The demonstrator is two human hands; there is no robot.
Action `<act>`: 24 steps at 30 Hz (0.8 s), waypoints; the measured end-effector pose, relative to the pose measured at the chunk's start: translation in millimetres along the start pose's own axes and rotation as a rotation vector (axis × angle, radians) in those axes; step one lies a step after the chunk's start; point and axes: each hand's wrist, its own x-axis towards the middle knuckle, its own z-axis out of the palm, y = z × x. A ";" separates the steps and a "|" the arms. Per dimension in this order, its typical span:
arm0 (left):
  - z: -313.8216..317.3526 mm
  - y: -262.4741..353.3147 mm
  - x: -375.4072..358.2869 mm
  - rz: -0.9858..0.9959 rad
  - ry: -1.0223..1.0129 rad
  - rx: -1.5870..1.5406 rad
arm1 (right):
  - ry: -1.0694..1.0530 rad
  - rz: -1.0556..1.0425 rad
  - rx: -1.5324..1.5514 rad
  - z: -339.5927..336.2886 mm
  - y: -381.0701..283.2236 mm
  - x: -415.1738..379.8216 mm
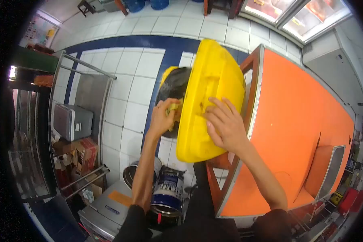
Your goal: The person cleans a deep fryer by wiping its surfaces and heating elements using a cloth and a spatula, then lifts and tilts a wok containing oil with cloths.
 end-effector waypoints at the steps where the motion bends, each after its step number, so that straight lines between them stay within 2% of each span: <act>1: -2.5 -3.2 1.7 0.003 -0.002 0.006 | 0.006 0.016 0.013 0.9 -3.2 -0.1; 3: 2.1 -9.7 1.0 -0.015 0.055 -0.070 | -0.016 -0.015 0.036 1.3 -8.1 0.5; 4: 2.0 -8.2 3.1 -0.090 0.025 -0.301 | 0.004 -0.015 0.007 3.3 -4.3 6.6; 6: -3.5 -3.2 -22.8 -0.166 0.020 -0.397 | -0.037 -0.013 0.032 7.3 -21.8 -9.8; 7: -14.1 3.1 -9.7 -0.169 0.040 -0.484 | -0.010 -0.023 0.018 8.9 -15.7 -0.7; 8: -15.6 1.5 -16.9 -0.047 0.166 -0.372 | -0.005 -0.017 0.028 9.6 -18.4 -1.3; 9: -24.9 6.2 -27.1 -0.049 0.201 -0.534 | -0.017 -0.054 0.059 12.5 -22.0 -1.1; 11: -65.3 35.4 -60.4 -0.203 0.310 -0.430 | 0.041 -0.071 0.000 29.5 -24.8 6.7; 13: -88.2 43.2 -99.9 -0.249 0.474 -0.526 | 0.104 -0.084 0.073 57.6 -25.4 12.1; 14: -101.4 48.6 -120.6 -0.152 0.607 -0.598 | 0.047 -0.156 0.013 68.7 -23.5 19.4; 15: -99.5 40.6 -142.1 -0.049 0.748 -0.428 | 0.055 -0.163 -0.057 94.0 -9.3 14.7; 16: -104.9 53.2 -168.5 -0.055 0.754 -0.775 | 0.040 -0.203 -0.041 112.7 0.7 15.0; 17: -119.0 71.1 -193.9 -0.050 0.836 -0.580 | -0.036 -0.144 -0.037 125.9 8.0 18.3; 18: -128.0 90.0 -216.4 -0.081 0.898 -0.574 | -0.177 -0.118 0.058 123.2 -2.5 33.0; 19: -143.6 114.7 -243.0 -0.092 0.938 -0.505 | -0.253 -0.251 0.018 148.3 21.9 41.7; 21: -188.7 149.6 -306.2 -0.202 0.774 -0.623 | -0.243 -0.211 0.266 140.6 -62.2 51.3; 22: -195.2 170.4 -334.2 -0.224 0.846 -0.601 | -0.258 -0.281 0.294 119.9 -113.1 39.5; 24: -202.7 189.4 -385.5 -0.101 0.788 -0.600 | -0.545 -0.330 0.755 67.4 -214.1 2.0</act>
